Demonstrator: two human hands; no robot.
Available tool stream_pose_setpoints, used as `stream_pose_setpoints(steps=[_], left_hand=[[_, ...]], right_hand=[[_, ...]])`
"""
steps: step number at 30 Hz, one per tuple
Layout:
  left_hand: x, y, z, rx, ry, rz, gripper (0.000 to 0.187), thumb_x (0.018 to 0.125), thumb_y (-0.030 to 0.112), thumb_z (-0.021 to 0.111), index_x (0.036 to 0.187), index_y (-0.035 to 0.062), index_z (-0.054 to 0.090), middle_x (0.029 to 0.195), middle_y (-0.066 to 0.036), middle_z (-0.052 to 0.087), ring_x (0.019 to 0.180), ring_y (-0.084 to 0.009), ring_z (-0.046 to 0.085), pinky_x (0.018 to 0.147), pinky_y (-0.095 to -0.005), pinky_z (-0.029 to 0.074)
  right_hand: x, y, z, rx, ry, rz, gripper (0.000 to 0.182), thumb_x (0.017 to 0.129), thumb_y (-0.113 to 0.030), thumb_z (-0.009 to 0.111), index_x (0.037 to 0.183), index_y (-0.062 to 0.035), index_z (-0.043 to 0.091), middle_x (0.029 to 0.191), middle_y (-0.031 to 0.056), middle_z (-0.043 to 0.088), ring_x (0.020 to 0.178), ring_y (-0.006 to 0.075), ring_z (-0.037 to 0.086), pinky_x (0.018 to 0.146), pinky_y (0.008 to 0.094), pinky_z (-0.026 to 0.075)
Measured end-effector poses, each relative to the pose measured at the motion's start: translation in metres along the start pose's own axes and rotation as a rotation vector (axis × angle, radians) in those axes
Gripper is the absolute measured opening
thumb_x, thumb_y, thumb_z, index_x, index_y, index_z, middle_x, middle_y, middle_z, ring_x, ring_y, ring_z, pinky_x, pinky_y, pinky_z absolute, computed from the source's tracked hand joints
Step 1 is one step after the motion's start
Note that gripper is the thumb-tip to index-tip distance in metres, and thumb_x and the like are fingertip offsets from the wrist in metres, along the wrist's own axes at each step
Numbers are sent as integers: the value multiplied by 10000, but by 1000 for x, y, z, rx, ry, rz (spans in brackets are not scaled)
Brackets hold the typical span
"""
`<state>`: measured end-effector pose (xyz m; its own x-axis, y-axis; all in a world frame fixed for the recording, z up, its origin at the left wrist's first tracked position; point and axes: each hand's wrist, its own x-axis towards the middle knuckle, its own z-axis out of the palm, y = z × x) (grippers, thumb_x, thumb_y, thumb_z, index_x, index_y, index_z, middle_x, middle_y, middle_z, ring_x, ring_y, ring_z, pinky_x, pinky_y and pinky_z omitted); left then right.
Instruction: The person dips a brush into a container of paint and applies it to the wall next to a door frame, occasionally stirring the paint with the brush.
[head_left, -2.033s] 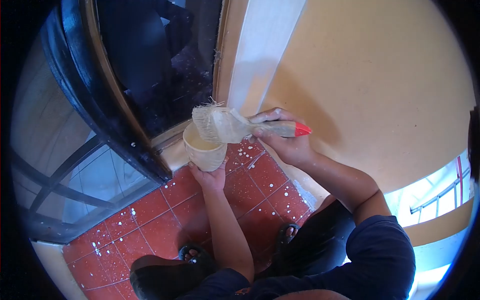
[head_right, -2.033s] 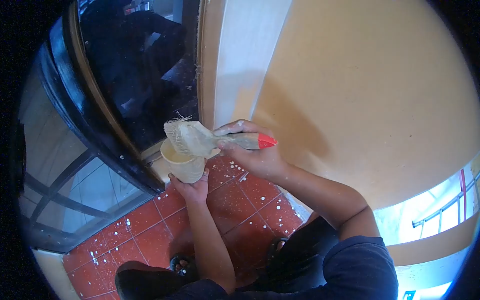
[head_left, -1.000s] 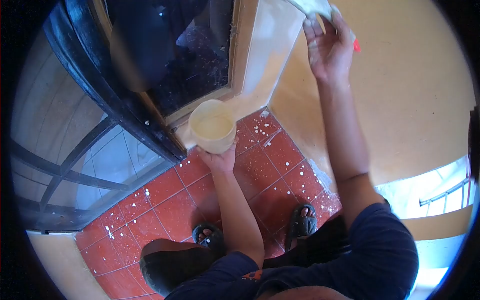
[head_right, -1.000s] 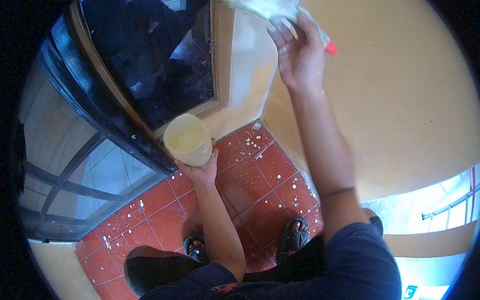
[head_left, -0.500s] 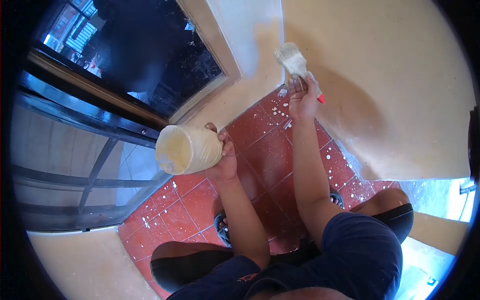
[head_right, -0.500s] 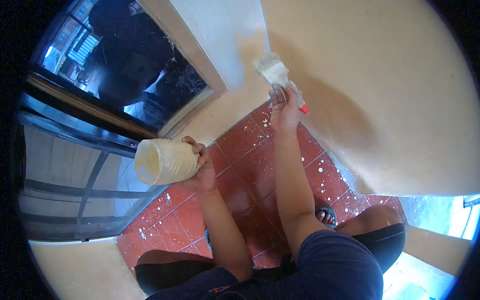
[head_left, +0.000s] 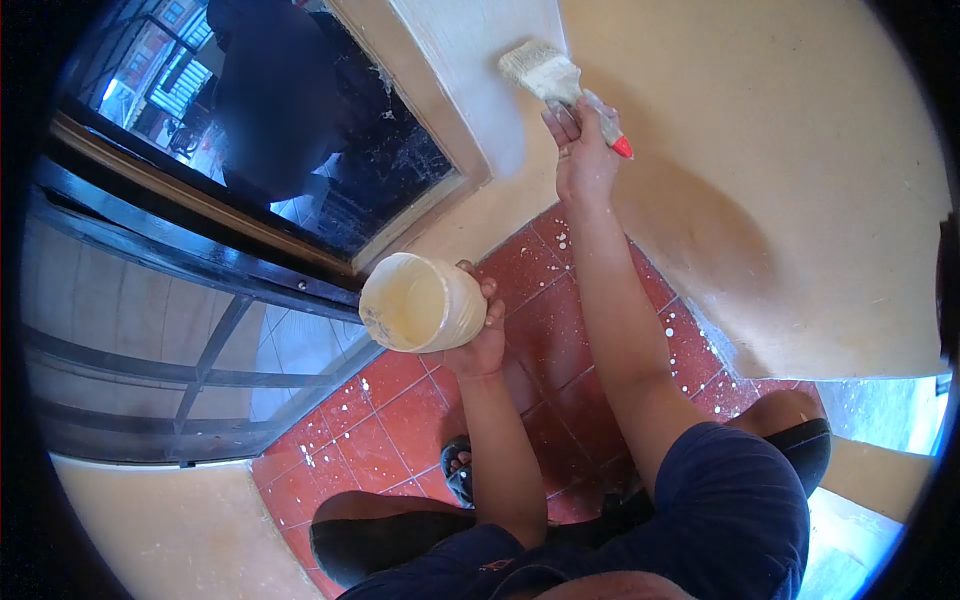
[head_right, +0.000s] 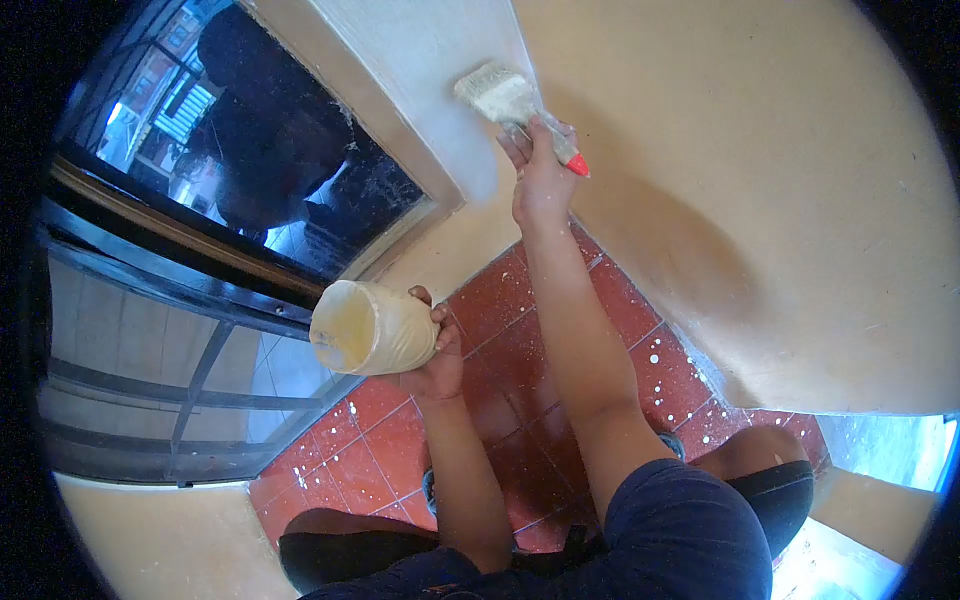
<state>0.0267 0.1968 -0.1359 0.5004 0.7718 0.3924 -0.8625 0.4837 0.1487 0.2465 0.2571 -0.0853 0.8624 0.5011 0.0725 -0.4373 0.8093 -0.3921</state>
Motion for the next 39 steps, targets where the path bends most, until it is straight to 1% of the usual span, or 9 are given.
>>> stream_pose_setpoints(steps=[7,11,13,16,20,23,26,34,39], left_hand=[[7,-4,-7,-65,-15,-31,810,724,642,579,1330,149,370,1253,-181,444,1011,-384,496,655,-369,489],[8,-3,-2,-73,13,-45,775,701,540,675,1301,139,392,1245,-156,397,1018,-361,450,678,-354,472],[6,-3,-5,-108,-10,-48,766,709,537,667,1299,131,394,1242,-158,397,1015,-365,452,675,-360,471],[-2,4,-19,-78,100,-68,754,718,534,660,1295,128,395,1240,-158,394,1010,-369,460,671,-367,471],[1,2,-19,-64,40,-42,747,722,538,653,1292,129,396,1241,-159,388,1008,-372,468,667,-372,469],[2,3,-18,-49,51,-51,754,717,538,657,1294,130,393,1251,-158,377,1012,-373,471,665,-372,467],[7,3,-20,-61,31,-48,756,719,531,657,1302,132,387,1248,-159,381,1007,-375,473,669,-370,466],[9,-2,-16,-84,66,-54,773,739,604,578,1321,137,376,1267,-179,393,972,-385,472,655,-385,463],[7,3,-18,-65,73,-47,767,744,599,576,1326,144,370,1272,-169,394,966,-388,476,637,-380,471]], right_hand=[[7,53,-76,-274,157,-44,239,843,-40,558,1046,-14,434,1006,114,561,882,221,611,729,343,552],[-14,48,-120,-408,258,-19,253,836,-49,566,1059,-5,456,982,116,574,843,203,613,668,322,550],[-17,47,-106,-495,297,-7,250,831,-49,564,1055,-9,460,989,114,578,816,217,621,656,325,549],[-3,50,-59,-328,217,-43,236,828,-36,557,1046,-3,473,951,109,583,775,212,619,654,321,545],[13,14,29,-270,170,-111,216,829,-28,546,1030,5,473,944,112,578,785,224,619,671,336,552],[18,2,45,-107,78,-119,199,829,-47,561,1007,16,497,975,120,575,813,208,604,668,333,538],[13,12,22,-28,16,-141,244,835,-51,561,1052,17,473,985,126,571,828,216,606,686,338,541],[-15,68,-152,-361,318,38,276,840,-53,554,1094,-25,450,1011,112,575,856,232,621,693,353,562],[-4,71,-121,-345,317,39,236,830,-40,555,1051,-8,479,999,121,568,829,224,619,671,326,567]])
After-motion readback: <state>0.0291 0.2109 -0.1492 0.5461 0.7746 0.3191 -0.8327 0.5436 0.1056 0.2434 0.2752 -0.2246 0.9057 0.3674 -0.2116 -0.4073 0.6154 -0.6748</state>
